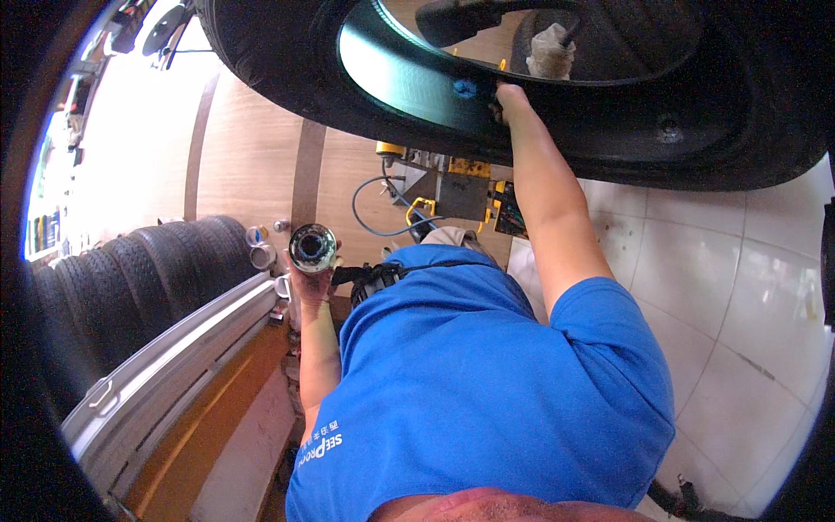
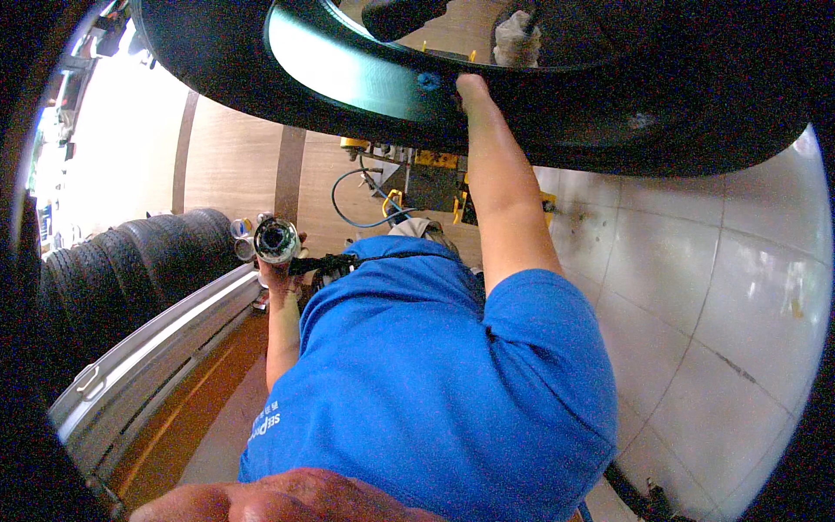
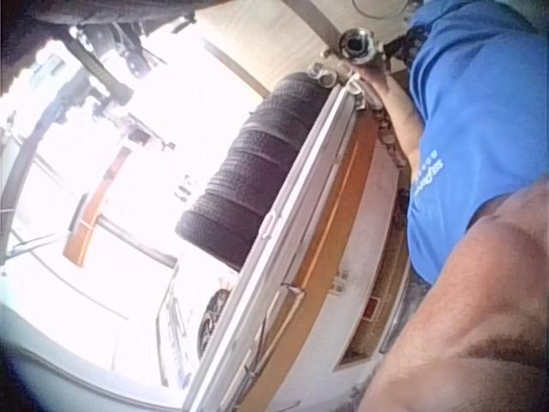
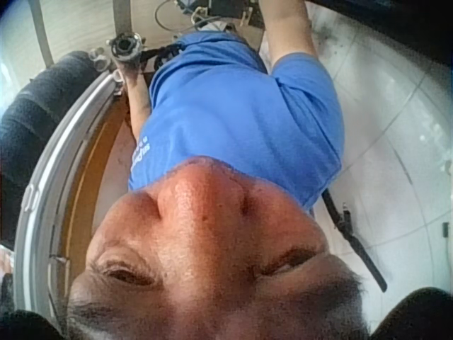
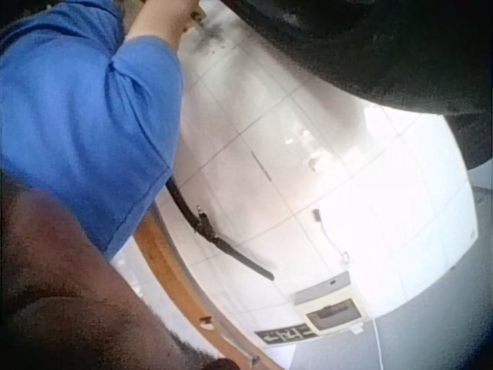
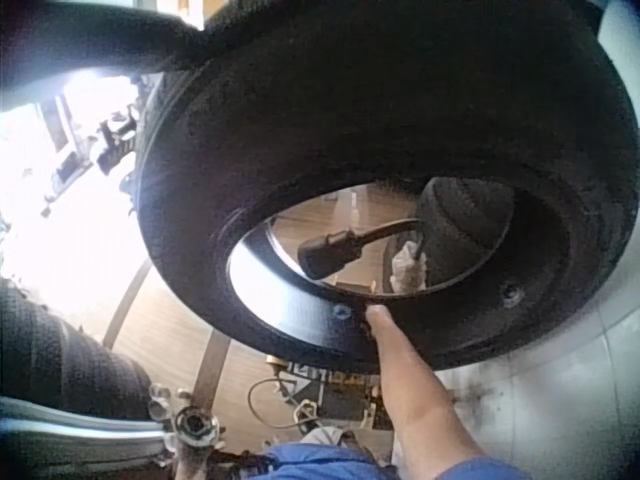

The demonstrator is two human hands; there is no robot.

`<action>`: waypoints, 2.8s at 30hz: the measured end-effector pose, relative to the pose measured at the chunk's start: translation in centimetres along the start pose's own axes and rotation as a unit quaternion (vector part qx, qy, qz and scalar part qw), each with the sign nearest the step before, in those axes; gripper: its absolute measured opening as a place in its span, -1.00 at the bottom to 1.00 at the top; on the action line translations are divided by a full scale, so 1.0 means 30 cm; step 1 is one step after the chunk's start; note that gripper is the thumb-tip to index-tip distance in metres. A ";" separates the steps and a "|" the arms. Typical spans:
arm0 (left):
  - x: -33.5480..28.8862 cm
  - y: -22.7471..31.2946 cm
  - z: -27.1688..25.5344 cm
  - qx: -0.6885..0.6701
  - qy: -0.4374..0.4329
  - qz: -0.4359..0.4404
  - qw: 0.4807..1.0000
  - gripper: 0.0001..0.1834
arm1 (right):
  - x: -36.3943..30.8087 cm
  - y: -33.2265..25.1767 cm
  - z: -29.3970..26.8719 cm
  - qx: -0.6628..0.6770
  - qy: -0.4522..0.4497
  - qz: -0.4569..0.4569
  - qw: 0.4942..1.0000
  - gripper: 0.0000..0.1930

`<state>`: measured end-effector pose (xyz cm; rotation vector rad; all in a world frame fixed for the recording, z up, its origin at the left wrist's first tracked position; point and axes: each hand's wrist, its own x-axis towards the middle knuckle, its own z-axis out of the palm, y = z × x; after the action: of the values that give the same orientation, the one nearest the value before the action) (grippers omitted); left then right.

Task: The person cleans the interior of a tire with a cloth, applies adhesive from a can, and brushes a black sealant over a patch area.

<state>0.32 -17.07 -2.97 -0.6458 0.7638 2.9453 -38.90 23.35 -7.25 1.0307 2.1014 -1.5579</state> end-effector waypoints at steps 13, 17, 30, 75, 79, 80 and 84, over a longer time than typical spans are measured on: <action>0.024 0.008 0.014 0.022 -0.002 -0.020 1.000 -0.29 | 0.143 0.039 -0.084 0.001 0.061 0.021 0.998 -0.82; -0.020 0.012 -0.058 0.027 -0.003 -0.010 1.000 -0.31 | 0.002 -0.012 0.027 0.052 0.003 0.027 0.998 -0.78; -0.009 0.023 -0.036 0.064 -0.006 0.006 0.998 -0.30 | 0.082 0.021 0.011 -0.005 0.008 -0.018 1.000 -0.59; 0.000 -0.014 0.054 0.077 0.090 0.035 0.992 -0.17 | -0.113 -0.024 -0.114 -0.364 0.047 -0.183 0.912 -0.69; -0.001 -0.003 -0.014 0.045 0.024 -0.002 0.999 -0.16 | -0.127 -0.047 -0.104 -0.409 0.054 -0.179 0.893 -0.68; -0.005 -0.004 -0.038 0.045 0.023 0.001 0.999 -0.16 | -0.134 -0.051 -0.102 -0.418 0.057 -0.184 0.888 -0.68; 0.003 -0.011 -0.022 0.017 0.021 0.002 1.000 -0.15 | -0.164 -0.050 -0.115 -0.436 0.049 -0.180 0.880 -0.70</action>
<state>0.55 -17.09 -3.69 -0.7052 0.8187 2.9233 -36.07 24.57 -1.89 0.4014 2.7325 -0.4881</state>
